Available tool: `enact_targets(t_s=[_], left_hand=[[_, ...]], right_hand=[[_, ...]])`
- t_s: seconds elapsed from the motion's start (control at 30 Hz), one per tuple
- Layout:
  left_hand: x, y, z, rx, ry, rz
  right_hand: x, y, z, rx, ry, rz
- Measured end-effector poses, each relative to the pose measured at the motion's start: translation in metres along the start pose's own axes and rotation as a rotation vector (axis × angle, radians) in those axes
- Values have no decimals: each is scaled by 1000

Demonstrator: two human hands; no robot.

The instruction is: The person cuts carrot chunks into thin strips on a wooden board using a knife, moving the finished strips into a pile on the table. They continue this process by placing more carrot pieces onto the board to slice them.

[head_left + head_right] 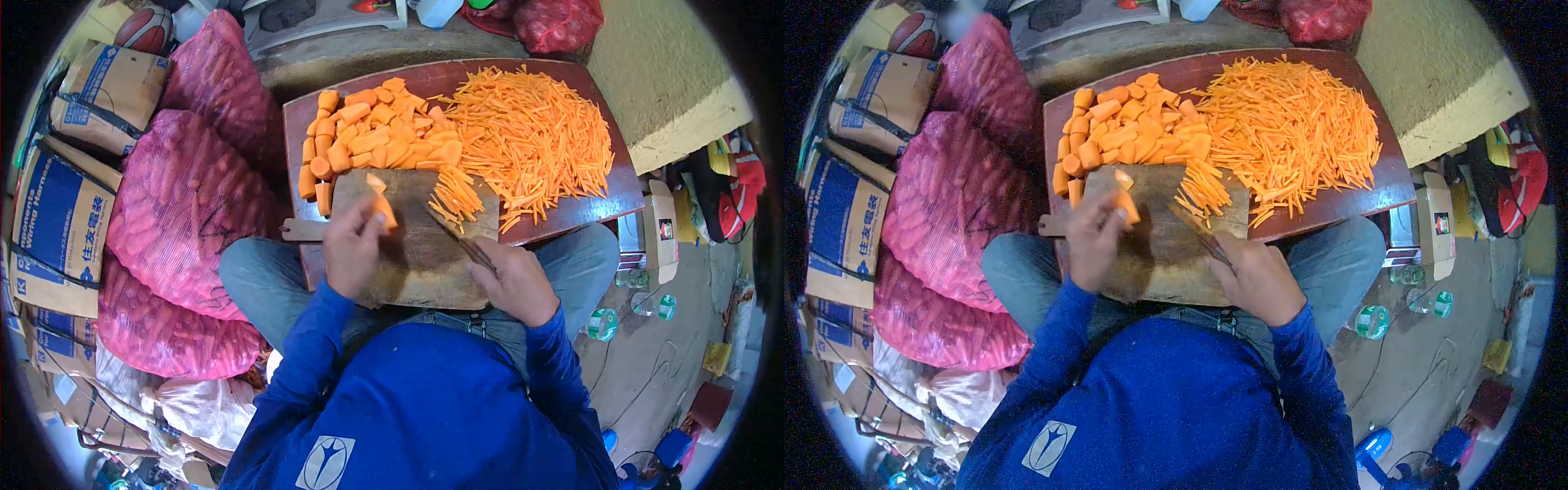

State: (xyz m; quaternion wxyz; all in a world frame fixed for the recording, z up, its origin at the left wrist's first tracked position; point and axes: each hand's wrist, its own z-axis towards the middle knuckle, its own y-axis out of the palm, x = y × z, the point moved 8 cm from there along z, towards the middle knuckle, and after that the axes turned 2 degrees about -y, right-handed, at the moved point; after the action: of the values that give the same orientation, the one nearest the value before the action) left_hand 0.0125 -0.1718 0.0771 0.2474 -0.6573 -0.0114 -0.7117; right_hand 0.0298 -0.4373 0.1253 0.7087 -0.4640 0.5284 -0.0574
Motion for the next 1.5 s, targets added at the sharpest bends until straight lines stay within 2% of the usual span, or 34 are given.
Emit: enact_targets(t_s=[0.03,0.17,0.23,0.33,0.43,0.6,0.73,0.93,1.1,1.27,1.43,1.5], left_hand=[[11,4,-18,-28,158,153],[-2,12,-57,-26,-12,-50],[22,14,-59,-169,189,239],[15,21,-56,-190,247,320],[9,28,-51,-236,291,375],[11,29,-54,-296,320,371],[11,35,-56,-341,291,422],[10,34,-55,-297,409,490],[9,33,-59,-305,347,452],[3,30,-57,-271,321,449],[6,30,-58,-259,353,525],[14,28,-59,-249,399,550]], right_hand=[[-3,1,2,-11,-4,0],[-6,15,3,-73,43,99],[-11,24,2,-92,40,164],[-17,33,5,-84,53,165],[-25,34,5,-43,-3,189],[-30,37,-3,-194,-3,49],[-36,39,-11,-208,3,7],[-50,43,-14,-238,18,-69],[-36,63,11,-289,56,12],[-48,49,1,-238,52,50],[-42,62,9,-229,51,12],[-36,66,14,-280,109,-6]])
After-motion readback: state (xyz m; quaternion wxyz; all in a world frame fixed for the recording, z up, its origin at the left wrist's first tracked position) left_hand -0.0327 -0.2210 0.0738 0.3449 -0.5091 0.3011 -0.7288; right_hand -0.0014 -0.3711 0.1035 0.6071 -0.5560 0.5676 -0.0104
